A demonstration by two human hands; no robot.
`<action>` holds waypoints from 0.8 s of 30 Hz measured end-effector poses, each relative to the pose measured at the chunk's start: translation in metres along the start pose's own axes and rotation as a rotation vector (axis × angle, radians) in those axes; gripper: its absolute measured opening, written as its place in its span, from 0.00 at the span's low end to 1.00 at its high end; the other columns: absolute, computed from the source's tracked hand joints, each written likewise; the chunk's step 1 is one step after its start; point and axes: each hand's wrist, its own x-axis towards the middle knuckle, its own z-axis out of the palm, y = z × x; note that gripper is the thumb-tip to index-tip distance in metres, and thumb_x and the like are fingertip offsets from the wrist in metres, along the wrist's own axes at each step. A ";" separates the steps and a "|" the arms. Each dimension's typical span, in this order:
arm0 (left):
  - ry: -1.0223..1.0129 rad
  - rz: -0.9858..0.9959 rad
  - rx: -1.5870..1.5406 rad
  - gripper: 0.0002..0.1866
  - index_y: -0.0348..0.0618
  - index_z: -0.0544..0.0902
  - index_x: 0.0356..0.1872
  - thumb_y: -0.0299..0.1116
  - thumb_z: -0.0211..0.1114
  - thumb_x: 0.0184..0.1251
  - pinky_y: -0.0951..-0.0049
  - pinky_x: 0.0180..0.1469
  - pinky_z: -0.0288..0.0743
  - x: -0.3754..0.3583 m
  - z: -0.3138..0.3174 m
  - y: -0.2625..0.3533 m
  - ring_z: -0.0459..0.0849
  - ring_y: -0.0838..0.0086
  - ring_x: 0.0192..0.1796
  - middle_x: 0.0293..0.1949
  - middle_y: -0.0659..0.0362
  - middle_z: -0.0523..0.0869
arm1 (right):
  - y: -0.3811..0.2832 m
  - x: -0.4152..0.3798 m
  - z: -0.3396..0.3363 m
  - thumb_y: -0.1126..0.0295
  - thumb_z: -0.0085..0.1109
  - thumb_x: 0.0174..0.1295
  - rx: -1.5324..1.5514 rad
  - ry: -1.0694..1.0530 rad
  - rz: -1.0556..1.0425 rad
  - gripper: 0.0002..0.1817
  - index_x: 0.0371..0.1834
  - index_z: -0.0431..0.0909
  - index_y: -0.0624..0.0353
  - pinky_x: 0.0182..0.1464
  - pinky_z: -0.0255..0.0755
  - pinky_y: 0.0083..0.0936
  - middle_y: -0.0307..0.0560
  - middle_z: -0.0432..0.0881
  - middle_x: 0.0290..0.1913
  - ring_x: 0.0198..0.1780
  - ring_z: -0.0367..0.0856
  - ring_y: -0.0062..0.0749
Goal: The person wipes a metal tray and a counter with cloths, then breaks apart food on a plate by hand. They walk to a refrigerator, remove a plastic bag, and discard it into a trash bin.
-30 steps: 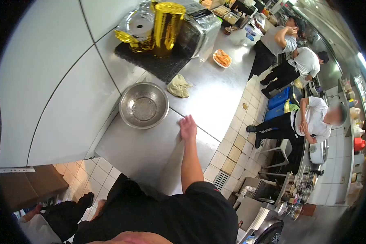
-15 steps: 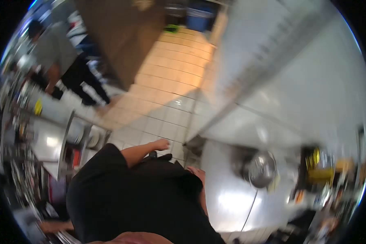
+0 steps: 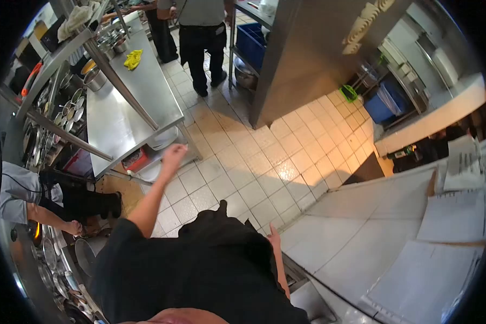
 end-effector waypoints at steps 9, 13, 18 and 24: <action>0.366 -0.083 -0.127 0.22 0.34 0.81 0.54 0.32 0.68 0.59 0.74 0.39 0.76 0.054 -0.047 0.033 0.82 0.78 0.36 0.48 0.55 0.86 | -0.072 0.257 0.035 0.64 0.66 0.55 -0.164 -0.369 0.095 0.29 0.61 0.75 0.62 0.43 0.73 0.29 0.53 0.85 0.46 0.42 0.84 0.35; -0.009 -0.272 -0.066 0.28 0.38 0.76 0.61 0.32 0.69 0.58 0.73 0.47 0.78 0.055 0.033 0.011 0.85 0.72 0.41 0.53 0.47 0.84 | -0.119 0.360 0.064 0.62 0.64 0.59 -0.019 -0.671 0.439 0.34 0.68 0.67 0.60 0.50 0.73 0.32 0.49 0.80 0.56 0.49 0.83 0.37; -0.006 -0.253 -0.039 0.28 0.40 0.75 0.62 0.35 0.68 0.60 0.73 0.43 0.76 0.131 0.045 0.041 0.83 0.76 0.41 0.42 0.55 0.86 | -0.159 0.444 0.119 0.57 0.64 0.59 -0.134 -0.927 0.431 0.19 0.44 0.83 0.62 0.46 0.74 0.29 0.47 0.86 0.43 0.46 0.84 0.31; 0.193 -0.279 -0.154 0.29 0.36 0.76 0.60 0.39 0.69 0.59 0.71 0.47 0.77 0.282 0.016 0.016 0.83 0.71 0.45 0.50 0.52 0.84 | -0.109 0.511 0.167 0.63 0.67 0.52 -0.339 -0.926 -0.163 0.31 0.61 0.75 0.63 0.49 0.75 0.29 0.55 0.86 0.43 0.46 0.84 0.39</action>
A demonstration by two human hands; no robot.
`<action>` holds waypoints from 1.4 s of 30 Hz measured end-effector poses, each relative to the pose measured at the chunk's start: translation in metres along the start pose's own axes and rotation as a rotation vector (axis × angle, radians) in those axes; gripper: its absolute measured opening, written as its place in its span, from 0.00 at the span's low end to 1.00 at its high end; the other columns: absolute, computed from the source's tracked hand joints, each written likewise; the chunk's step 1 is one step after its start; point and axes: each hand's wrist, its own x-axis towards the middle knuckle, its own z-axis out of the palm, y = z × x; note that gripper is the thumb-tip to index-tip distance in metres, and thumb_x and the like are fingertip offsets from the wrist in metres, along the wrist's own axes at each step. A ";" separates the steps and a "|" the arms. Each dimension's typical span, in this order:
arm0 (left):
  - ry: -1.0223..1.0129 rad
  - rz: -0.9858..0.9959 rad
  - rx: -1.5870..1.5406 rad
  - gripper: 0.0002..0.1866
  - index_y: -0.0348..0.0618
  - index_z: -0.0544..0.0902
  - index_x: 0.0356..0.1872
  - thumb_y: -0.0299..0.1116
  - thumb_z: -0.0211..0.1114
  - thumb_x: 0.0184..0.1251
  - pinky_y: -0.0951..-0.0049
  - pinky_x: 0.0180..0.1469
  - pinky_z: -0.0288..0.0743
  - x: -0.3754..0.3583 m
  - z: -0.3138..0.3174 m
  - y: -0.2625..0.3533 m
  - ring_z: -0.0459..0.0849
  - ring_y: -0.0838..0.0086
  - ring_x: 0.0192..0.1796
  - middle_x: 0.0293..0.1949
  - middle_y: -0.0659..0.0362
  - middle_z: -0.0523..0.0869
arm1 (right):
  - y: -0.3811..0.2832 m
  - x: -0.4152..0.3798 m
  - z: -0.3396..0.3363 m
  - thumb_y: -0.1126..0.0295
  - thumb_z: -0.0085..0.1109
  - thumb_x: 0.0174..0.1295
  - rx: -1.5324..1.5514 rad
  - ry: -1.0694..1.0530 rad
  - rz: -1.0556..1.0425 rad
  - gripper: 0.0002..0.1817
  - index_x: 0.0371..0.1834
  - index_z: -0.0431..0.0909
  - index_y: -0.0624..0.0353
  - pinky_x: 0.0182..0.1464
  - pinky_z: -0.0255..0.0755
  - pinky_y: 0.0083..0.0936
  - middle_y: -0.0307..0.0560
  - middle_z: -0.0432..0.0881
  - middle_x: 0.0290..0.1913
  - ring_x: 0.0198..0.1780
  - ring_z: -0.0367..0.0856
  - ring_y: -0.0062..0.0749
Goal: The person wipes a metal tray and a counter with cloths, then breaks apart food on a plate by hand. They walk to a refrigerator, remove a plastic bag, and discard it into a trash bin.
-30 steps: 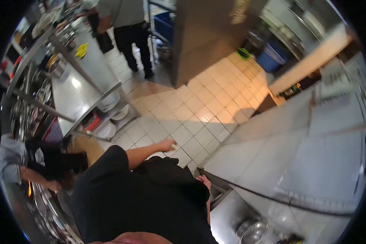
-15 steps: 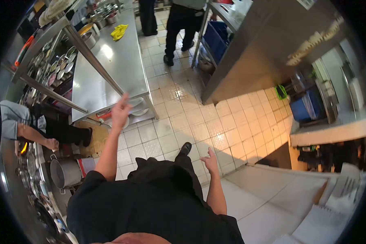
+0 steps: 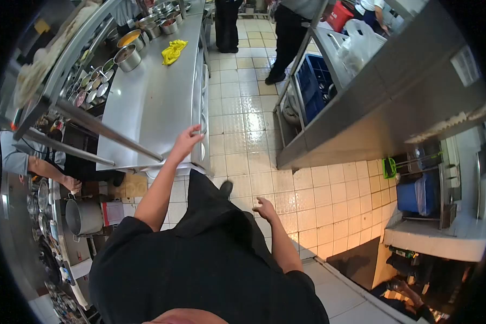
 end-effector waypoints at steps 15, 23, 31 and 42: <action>0.355 -0.047 0.315 0.34 0.35 0.76 0.59 0.42 0.73 0.52 0.62 0.61 0.72 0.531 -0.119 -0.100 0.80 0.54 0.59 0.57 0.42 0.80 | -0.066 0.052 -0.116 0.66 0.59 0.62 0.276 0.085 0.951 0.15 0.50 0.78 0.60 0.35 0.74 0.34 0.45 0.83 0.39 0.35 0.83 0.34; 0.482 -0.306 1.012 0.38 0.50 0.69 0.69 0.51 0.67 0.57 0.59 0.69 0.64 0.608 -0.195 -0.104 0.72 0.54 0.66 0.63 0.48 0.76 | -0.080 0.171 -0.128 0.66 0.64 0.61 0.428 0.072 0.753 0.22 0.57 0.77 0.65 0.40 0.76 0.24 0.44 0.83 0.38 0.36 0.82 0.28; 0.554 -0.203 0.719 0.19 0.45 0.82 0.45 0.48 0.61 0.61 0.54 0.53 0.74 0.505 -0.177 -0.115 0.82 0.54 0.52 0.46 0.51 0.85 | -0.027 0.258 -0.129 0.68 0.61 0.62 0.384 -0.082 0.755 0.22 0.57 0.75 0.67 0.39 0.75 0.21 0.45 0.83 0.40 0.37 0.81 0.26; 0.840 -0.685 0.685 0.24 0.41 0.81 0.53 0.49 0.62 0.65 0.60 0.52 0.73 0.215 -0.379 -0.107 0.82 0.57 0.51 0.50 0.49 0.83 | -0.107 0.375 -0.146 0.64 0.61 0.63 0.236 -0.294 0.754 0.23 0.60 0.75 0.60 0.34 0.75 0.27 0.44 0.83 0.42 0.37 0.82 0.28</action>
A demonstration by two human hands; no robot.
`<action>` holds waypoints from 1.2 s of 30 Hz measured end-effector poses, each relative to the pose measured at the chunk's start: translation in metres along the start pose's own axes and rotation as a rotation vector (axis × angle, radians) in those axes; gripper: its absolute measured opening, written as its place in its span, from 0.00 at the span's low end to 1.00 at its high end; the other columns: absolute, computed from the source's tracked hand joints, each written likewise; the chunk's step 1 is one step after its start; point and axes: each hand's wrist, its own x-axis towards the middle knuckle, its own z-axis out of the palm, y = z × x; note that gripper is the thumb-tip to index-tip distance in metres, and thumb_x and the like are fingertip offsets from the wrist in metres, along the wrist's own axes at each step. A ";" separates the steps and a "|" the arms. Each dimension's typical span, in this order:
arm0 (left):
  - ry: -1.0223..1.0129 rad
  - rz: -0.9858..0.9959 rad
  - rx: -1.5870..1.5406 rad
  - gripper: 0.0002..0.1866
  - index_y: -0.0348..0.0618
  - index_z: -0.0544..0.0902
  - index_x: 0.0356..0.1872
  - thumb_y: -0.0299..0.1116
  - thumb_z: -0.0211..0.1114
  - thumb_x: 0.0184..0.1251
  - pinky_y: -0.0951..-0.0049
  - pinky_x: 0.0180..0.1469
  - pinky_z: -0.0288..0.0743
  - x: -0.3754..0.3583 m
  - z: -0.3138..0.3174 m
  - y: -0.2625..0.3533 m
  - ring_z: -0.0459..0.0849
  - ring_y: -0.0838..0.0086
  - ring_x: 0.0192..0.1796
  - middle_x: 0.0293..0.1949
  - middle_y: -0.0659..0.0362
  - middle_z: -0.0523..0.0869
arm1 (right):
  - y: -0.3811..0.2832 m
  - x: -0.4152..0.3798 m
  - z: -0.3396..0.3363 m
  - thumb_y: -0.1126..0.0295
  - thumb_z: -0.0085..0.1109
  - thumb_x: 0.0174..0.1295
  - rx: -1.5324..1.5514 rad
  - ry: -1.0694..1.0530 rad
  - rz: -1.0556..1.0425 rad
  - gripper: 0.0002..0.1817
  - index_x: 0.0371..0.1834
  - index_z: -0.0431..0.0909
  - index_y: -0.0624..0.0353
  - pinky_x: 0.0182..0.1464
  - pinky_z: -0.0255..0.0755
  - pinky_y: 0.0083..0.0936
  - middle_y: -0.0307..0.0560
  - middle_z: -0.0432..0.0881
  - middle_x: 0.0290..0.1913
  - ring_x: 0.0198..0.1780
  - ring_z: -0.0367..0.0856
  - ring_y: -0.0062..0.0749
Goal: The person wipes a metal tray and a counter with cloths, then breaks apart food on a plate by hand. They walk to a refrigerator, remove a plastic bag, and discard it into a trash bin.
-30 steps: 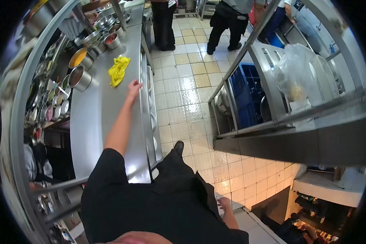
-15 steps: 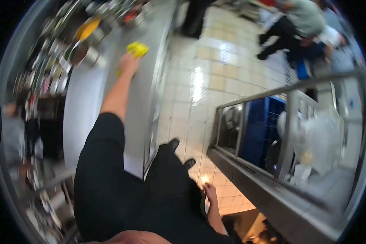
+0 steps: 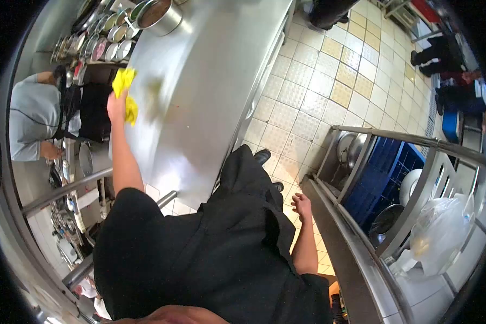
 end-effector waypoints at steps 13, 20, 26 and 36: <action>0.066 0.465 0.105 0.33 0.34 0.70 0.65 0.51 0.53 0.70 0.44 0.70 0.52 -0.110 0.153 0.008 0.65 0.51 0.70 0.64 0.43 0.73 | -0.017 0.039 0.001 0.66 0.56 0.64 -0.062 -0.046 -0.033 0.19 0.57 0.75 0.58 0.35 0.74 0.26 0.40 0.82 0.41 0.36 0.81 0.28; -0.235 0.728 -0.285 0.20 0.44 0.81 0.48 0.25 0.55 0.51 0.57 0.64 0.62 -0.325 0.133 0.082 0.75 0.60 0.60 0.54 0.55 0.82 | -0.088 0.049 0.021 0.69 0.57 0.62 -0.406 -0.208 -0.228 0.18 0.54 0.78 0.64 0.35 0.75 0.28 0.46 0.85 0.37 0.34 0.81 0.29; 0.160 0.338 -0.266 0.22 0.40 0.80 0.51 0.20 0.54 0.52 0.56 0.63 0.65 -0.356 0.073 0.038 0.75 0.55 0.57 0.52 0.50 0.81 | -0.151 0.065 -0.022 0.68 0.54 0.62 -0.384 -0.207 -0.268 0.21 0.58 0.75 0.64 0.31 0.73 0.26 0.46 0.81 0.34 0.33 0.79 0.28; 0.247 -0.763 0.516 0.22 0.48 0.73 0.61 0.41 0.52 0.68 0.44 0.60 0.64 -0.239 0.095 -0.063 0.71 0.56 0.63 0.62 0.56 0.76 | -0.153 0.113 -0.093 0.70 0.62 0.56 -0.570 -0.119 -0.248 0.17 0.48 0.82 0.66 0.37 0.76 0.28 0.49 0.86 0.38 0.34 0.82 0.33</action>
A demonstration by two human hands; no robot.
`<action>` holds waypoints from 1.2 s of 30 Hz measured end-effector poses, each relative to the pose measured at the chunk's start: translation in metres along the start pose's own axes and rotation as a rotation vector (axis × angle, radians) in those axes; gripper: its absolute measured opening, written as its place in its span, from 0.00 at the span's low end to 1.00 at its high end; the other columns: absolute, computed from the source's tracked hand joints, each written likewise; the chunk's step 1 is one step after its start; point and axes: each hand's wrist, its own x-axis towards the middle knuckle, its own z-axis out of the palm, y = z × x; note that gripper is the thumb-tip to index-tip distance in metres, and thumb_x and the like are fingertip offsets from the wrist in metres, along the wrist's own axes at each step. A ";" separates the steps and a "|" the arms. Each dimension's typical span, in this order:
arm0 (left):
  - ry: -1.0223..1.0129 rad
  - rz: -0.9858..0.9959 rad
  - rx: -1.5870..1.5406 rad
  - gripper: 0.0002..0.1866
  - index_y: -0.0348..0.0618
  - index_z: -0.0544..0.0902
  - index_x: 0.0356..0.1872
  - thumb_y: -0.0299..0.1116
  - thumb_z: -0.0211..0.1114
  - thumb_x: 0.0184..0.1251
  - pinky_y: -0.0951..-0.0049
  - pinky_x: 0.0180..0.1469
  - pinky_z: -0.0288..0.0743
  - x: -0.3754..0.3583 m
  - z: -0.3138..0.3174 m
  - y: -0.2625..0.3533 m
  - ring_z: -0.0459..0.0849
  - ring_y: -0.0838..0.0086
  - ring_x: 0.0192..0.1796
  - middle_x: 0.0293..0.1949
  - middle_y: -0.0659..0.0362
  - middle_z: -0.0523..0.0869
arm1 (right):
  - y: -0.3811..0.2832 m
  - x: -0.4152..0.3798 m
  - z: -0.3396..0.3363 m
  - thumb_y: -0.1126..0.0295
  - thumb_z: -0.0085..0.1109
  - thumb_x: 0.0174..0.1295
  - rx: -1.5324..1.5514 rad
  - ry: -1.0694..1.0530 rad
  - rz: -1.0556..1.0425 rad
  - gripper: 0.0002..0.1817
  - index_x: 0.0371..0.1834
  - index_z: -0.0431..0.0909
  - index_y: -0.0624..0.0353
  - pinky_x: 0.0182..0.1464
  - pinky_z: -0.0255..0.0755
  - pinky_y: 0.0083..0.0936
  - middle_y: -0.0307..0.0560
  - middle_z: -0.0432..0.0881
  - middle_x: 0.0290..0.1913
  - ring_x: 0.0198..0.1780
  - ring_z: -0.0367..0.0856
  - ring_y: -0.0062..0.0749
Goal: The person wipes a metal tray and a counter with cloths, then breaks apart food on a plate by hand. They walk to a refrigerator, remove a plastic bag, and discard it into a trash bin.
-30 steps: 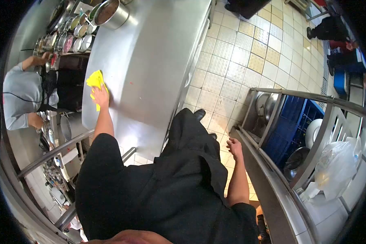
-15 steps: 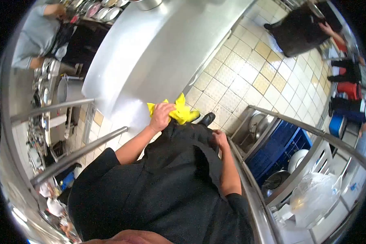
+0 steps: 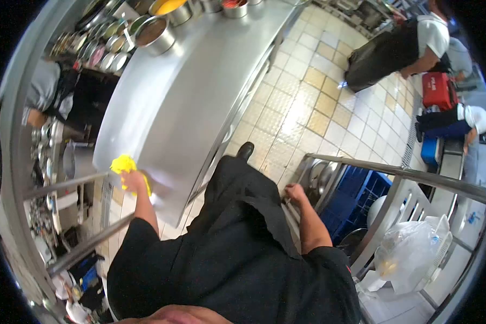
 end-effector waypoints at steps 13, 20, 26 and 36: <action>-0.017 0.697 -0.314 0.25 0.46 0.69 0.67 0.40 0.52 0.70 0.41 0.73 0.44 -0.089 -0.031 0.274 0.56 0.52 0.74 0.72 0.55 0.64 | -0.094 0.115 -0.061 0.63 0.61 0.60 -0.513 0.168 -0.644 0.19 0.50 0.80 0.63 0.30 0.77 0.29 0.48 0.86 0.33 0.32 0.85 0.32; -0.055 0.917 -0.380 0.25 0.46 0.70 0.65 0.40 0.53 0.68 0.38 0.73 0.41 -0.106 -0.056 0.431 0.56 0.51 0.75 0.72 0.55 0.64 | -0.215 0.077 -0.108 0.53 0.63 0.55 -0.065 0.287 -0.237 0.21 0.25 0.86 0.65 0.38 0.75 0.35 0.53 0.84 0.24 0.30 0.83 0.38; -0.008 1.049 -0.459 0.24 0.45 0.74 0.61 0.35 0.56 0.63 0.39 0.73 0.44 -0.149 -0.058 0.494 0.58 0.53 0.74 0.70 0.55 0.68 | -0.153 0.138 -0.135 0.60 0.64 0.57 -0.060 0.463 -0.322 0.30 0.62 0.73 0.62 0.45 0.76 0.35 0.53 0.83 0.51 0.46 0.82 0.40; -0.563 1.392 -1.158 0.14 0.40 0.84 0.34 0.21 0.53 0.46 0.60 0.63 0.68 -0.279 -0.100 0.594 0.78 0.55 0.55 0.49 0.53 0.85 | -0.357 0.163 -0.269 0.58 0.58 0.67 0.841 -0.131 -0.245 0.29 0.70 0.65 0.54 0.50 0.72 0.36 0.43 0.79 0.55 0.49 0.79 0.36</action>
